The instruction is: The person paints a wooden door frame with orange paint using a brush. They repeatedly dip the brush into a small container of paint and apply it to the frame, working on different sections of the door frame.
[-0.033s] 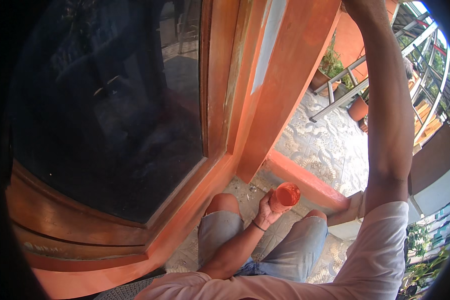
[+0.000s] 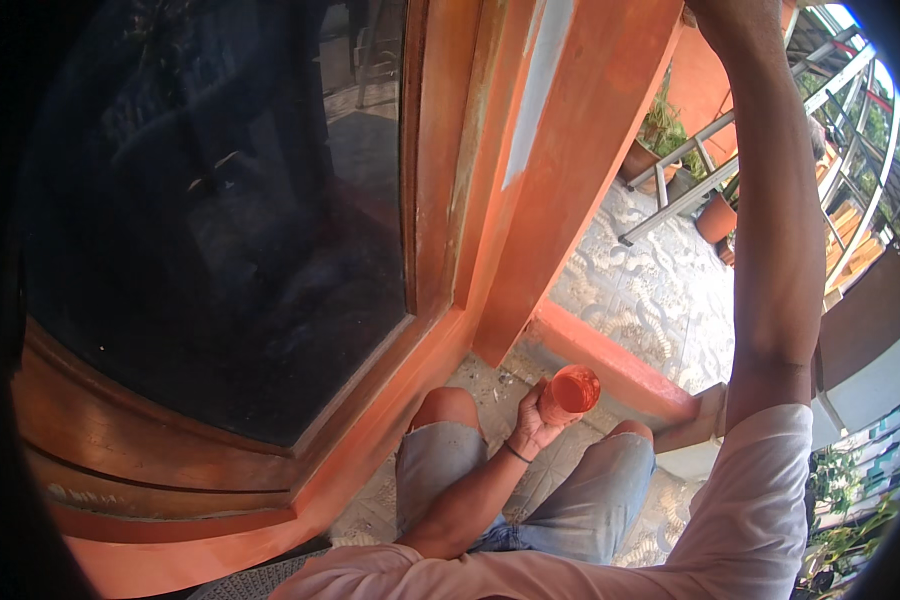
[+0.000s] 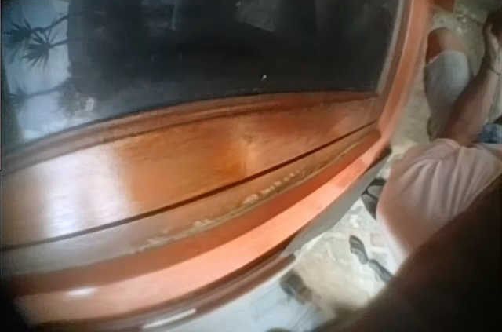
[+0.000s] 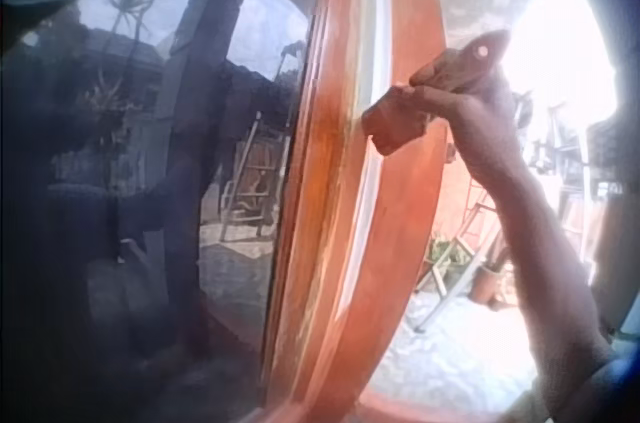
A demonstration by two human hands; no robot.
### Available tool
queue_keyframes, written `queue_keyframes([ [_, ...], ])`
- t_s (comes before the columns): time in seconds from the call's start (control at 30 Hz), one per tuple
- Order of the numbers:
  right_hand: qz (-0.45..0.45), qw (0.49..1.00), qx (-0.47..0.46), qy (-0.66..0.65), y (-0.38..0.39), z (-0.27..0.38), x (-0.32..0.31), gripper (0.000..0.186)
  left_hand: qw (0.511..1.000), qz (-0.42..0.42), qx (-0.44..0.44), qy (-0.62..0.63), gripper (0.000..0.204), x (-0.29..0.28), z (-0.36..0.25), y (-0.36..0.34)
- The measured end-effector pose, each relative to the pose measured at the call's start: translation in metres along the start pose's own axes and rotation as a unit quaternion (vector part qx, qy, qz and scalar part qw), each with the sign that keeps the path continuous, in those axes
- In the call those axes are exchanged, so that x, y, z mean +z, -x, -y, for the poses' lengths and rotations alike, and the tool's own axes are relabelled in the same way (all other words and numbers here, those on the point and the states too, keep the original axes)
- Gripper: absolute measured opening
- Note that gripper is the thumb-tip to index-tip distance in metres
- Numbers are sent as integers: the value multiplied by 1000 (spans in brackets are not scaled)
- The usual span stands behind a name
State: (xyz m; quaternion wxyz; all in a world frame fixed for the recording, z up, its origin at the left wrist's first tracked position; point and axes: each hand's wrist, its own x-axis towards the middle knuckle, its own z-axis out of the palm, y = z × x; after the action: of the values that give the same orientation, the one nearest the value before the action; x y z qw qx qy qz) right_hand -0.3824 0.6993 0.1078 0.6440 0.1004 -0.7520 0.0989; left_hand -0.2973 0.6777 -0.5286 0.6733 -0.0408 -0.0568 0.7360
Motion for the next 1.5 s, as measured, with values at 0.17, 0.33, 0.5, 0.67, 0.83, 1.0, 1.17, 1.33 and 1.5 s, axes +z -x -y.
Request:
queue_keyframes([
  [0.17,226,972,44,-46,66,-34,-34,15,1000,-2,3,5,48,3,-4,3],
  [0.33,262,960,91,-38,90,-42,-23,8,999,25,-14,15,50,10,4,3],
  [0.5,160,980,113,-27,80,-53,-42,9,1000,7,-11,-13,51,8,6,2],
  [0.67,298,938,125,-121,119,-36,-18,10,999,27,-14,-10,54,1,2,2],
  [0.83,183,973,121,-71,116,-64,-32,9,999,23,-19,15,52,5,8,2],
  [1.0,190,952,150,-189,128,-59,-31,9,1000,18,-16,-5,53,-13,4,-5],
  [1.17,187,951,201,-140,145,-67,-14,9,1000,19,-18,2,54,-16,7,-5],
  [1.33,108,981,85,-138,156,-72,-35,7,1000,6,-5,0,54,-15,10,-4],
  [1.5,141,903,-317,252,162,-35,-10,20,1000,5,-8,3,56,-14,5,-1],
])
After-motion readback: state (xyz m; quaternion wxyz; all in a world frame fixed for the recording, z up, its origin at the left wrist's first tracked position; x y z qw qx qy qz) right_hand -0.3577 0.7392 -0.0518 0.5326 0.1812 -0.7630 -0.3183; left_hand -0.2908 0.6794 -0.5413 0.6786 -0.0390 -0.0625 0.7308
